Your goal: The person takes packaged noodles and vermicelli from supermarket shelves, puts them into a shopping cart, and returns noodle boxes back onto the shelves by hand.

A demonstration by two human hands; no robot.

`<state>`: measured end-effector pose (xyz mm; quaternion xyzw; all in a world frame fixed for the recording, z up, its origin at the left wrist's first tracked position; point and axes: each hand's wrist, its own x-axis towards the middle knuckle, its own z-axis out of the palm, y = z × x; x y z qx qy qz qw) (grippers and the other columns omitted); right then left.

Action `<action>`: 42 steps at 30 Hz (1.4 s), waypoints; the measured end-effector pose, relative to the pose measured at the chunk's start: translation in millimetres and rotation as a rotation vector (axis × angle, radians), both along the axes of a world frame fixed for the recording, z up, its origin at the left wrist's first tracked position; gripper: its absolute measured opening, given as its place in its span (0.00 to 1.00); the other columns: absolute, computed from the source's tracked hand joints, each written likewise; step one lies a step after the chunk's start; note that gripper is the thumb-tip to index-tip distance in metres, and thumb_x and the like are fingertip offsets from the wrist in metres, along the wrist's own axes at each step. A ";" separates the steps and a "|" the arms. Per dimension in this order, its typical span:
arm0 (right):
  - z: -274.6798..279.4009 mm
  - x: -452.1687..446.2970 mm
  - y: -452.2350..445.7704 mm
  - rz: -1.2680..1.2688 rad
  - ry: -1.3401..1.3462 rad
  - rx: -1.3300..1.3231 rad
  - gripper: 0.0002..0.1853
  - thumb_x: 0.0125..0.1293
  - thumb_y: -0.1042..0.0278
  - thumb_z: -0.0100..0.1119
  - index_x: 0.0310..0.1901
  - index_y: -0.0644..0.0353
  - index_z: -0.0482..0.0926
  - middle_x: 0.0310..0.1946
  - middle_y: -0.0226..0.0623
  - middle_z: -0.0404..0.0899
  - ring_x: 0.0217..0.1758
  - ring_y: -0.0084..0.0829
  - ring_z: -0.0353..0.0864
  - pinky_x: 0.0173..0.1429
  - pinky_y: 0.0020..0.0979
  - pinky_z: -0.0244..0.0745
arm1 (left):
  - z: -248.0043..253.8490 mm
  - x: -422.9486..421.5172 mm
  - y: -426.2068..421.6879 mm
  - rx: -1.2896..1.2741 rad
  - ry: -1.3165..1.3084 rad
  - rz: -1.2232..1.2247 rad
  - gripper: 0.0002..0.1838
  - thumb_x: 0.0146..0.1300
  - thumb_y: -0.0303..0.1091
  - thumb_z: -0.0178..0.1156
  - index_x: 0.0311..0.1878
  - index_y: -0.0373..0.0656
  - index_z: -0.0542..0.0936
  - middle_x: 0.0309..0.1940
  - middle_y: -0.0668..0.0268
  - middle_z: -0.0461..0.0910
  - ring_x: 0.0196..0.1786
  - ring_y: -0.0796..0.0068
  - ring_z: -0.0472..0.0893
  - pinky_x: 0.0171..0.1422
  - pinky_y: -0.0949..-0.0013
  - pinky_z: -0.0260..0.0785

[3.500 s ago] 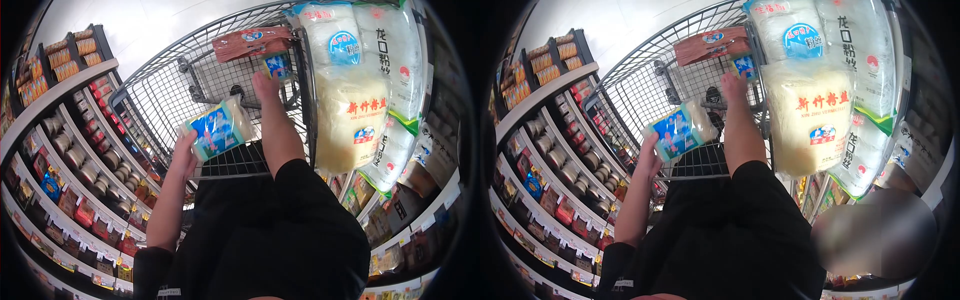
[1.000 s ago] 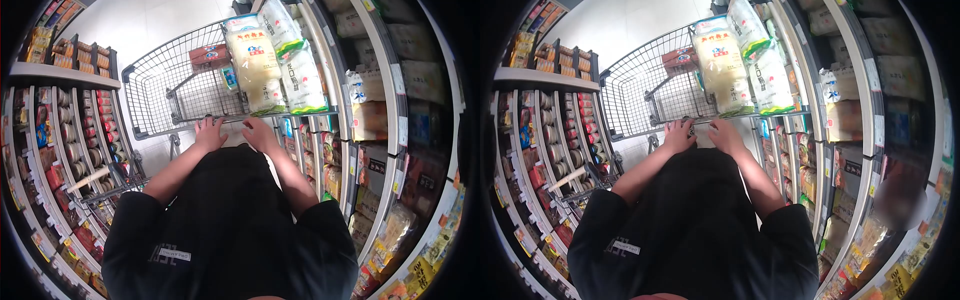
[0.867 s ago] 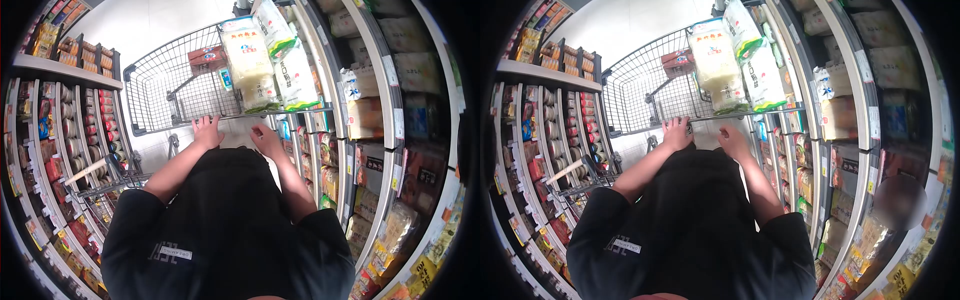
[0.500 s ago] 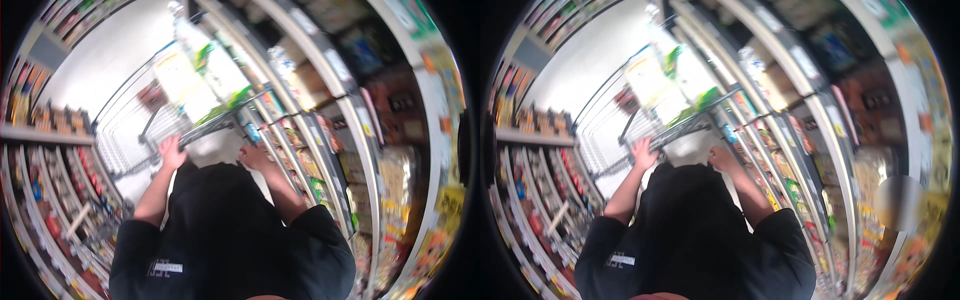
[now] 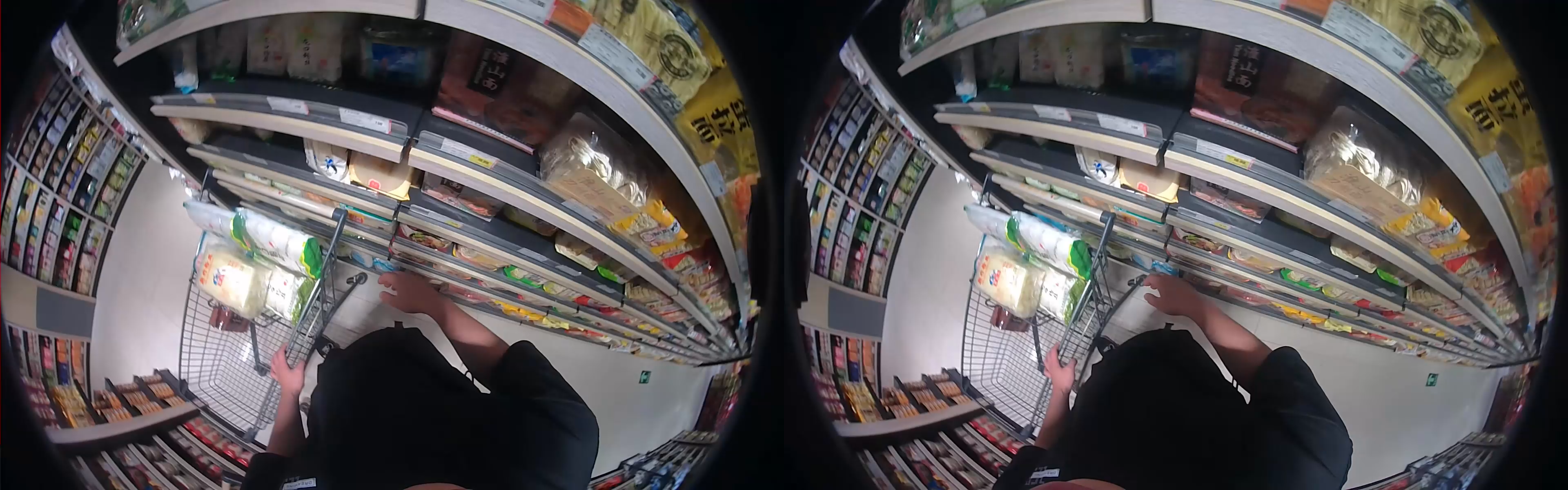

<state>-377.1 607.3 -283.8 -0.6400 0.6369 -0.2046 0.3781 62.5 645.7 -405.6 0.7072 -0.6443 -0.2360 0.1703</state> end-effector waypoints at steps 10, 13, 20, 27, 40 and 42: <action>209.0 -75.2 4.3 -0.430 -0.178 -0.668 0.11 0.69 0.72 0.67 0.51 0.63 0.83 0.50 0.41 0.84 0.53 0.37 0.86 0.56 0.34 0.81 | 201.9 -83.2 -85.7 -0.601 0.526 -0.100 0.09 0.62 0.15 0.54 0.43 0.35 0.80 0.43 0.57 0.80 0.48 0.59 0.79 0.59 0.62 0.71; 228.1 -95.7 1.0 -0.543 -0.182 -0.878 0.13 0.69 0.72 0.67 0.53 0.64 0.81 0.55 0.43 0.80 0.53 0.37 0.84 0.57 0.34 0.81 | 265.7 -148.7 -123.2 -0.766 0.511 -0.432 0.08 0.61 0.14 0.56 0.41 0.34 0.80 0.42 0.55 0.81 0.47 0.58 0.80 0.57 0.61 0.72; 277.5 -139.3 -44.9 -0.929 0.123 -1.031 0.32 0.69 0.62 0.67 0.67 0.70 0.65 0.60 0.58 0.69 0.64 0.52 0.74 0.69 0.47 0.72 | 390.6 -316.8 -191.1 -0.739 0.426 -1.008 0.19 0.63 0.25 0.60 0.59 0.37 0.79 0.54 0.51 0.83 0.61 0.50 0.81 0.66 0.56 0.72; 326.0 -164.8 -72.3 -1.113 0.307 -0.624 0.23 0.60 0.57 0.57 0.33 0.77 0.85 0.40 0.71 0.84 0.51 0.64 0.84 0.65 0.46 0.74 | 468.2 -453.9 -240.5 -0.175 0.313 -0.810 0.27 0.64 0.39 0.64 0.58 0.25 0.80 0.49 0.46 0.87 0.55 0.58 0.86 0.63 0.59 0.73; 317.3 -146.8 -76.2 -1.278 0.104 -0.931 0.24 0.60 0.57 0.65 0.39 0.79 0.79 0.43 0.70 0.80 0.56 0.62 0.77 0.68 0.47 0.68 | 435.5 -460.0 -264.6 -0.202 0.841 -0.760 0.40 0.59 0.30 0.68 0.71 0.27 0.61 0.53 0.51 0.80 0.56 0.66 0.81 0.63 0.66 0.73; 303.8 -141.6 -79.8 -1.279 0.116 -1.067 0.28 0.62 0.56 0.68 0.46 0.75 0.68 0.49 0.62 0.69 0.57 0.59 0.70 0.70 0.52 0.64 | 436.4 -446.5 -260.1 -0.206 0.839 -0.721 0.39 0.58 0.31 0.70 0.69 0.28 0.63 0.52 0.52 0.81 0.57 0.65 0.81 0.65 0.65 0.72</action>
